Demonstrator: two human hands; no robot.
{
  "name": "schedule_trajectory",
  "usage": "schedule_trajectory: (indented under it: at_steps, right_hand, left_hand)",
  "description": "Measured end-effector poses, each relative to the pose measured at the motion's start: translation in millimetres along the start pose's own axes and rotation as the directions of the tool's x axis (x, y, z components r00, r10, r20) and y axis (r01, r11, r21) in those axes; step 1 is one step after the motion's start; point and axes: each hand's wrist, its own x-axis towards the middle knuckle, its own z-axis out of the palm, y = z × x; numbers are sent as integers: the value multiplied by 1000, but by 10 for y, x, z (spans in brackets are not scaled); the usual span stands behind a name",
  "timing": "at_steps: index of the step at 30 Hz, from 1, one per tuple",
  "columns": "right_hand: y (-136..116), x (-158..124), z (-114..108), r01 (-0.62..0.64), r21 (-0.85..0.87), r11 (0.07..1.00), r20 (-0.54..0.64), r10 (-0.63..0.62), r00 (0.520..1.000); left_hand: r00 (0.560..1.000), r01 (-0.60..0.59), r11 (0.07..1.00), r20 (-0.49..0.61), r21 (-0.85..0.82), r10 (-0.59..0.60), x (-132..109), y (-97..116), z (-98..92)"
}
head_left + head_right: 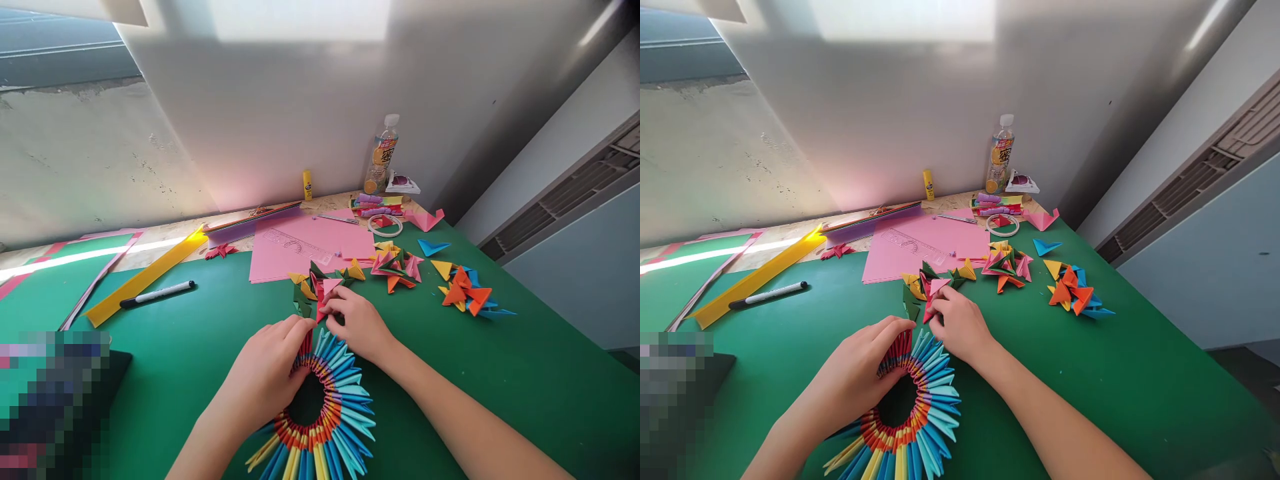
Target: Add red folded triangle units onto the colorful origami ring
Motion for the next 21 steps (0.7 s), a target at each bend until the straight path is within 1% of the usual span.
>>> schedule_trajectory:
  at_steps: [3,9,15,21]
  right_hand:
    - [-12,1,-10,-21,39,999,-12,21,1000]
    - [21,10,15,-97,15,995,-14,97,995]
    - [24,18,37,-171,12,985,-42,171,984]
    - [53,26,43,-185,36,982,-38,187,982]
  left_hand:
    - [1000,-5,1000,-7,1,5,-1,-3,5]
    - [1000,1,1000,5,-11,-1,5,-8,10]
    - [1000,-4,1000,-2,-11,4,1,-8,13]
    - [1000,-11,1000,-18,-10,10,-2,-11,17]
